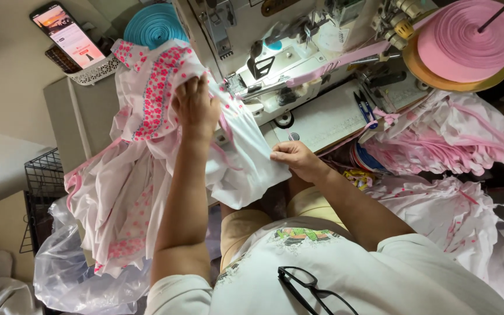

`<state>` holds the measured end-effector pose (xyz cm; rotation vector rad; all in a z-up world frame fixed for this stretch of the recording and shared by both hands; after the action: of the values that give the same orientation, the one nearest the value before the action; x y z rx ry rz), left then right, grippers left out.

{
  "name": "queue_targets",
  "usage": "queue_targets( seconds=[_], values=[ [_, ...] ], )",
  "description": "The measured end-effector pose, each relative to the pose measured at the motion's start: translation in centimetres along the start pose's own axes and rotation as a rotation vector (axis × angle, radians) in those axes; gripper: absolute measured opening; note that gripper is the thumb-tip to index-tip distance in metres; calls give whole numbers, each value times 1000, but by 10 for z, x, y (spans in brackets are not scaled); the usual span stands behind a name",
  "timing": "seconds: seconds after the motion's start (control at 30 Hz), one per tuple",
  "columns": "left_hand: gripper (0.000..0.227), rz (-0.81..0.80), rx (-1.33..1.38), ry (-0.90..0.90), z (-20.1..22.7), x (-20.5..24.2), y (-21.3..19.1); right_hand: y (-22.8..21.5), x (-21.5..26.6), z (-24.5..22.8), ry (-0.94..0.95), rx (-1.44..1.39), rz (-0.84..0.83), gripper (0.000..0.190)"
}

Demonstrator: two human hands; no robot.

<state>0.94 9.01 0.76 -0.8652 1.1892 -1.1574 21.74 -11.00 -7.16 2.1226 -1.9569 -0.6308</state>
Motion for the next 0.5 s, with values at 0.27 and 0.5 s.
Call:
queue_targets(
  seconds=[0.27, 0.5],
  values=[
    [46, -89, 96, 24, 4, -82, 10, 10, -57, -10, -1, 319, -20, 18],
    [73, -1, 369, -57, 9, 47, -34, 23, -52, -20, -92, 230, 24, 35]
  ],
)
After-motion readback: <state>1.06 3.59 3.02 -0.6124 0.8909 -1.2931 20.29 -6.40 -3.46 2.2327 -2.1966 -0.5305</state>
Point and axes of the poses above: each hand's wrist, its own x-axis away from the middle knuckle, its own y-axis out of the palm, z = x × y, the point moved 2 cm from there along -x, towards the middle knuckle, and after that the axes turned 15 degrees about -y, right-handed, at the moved point
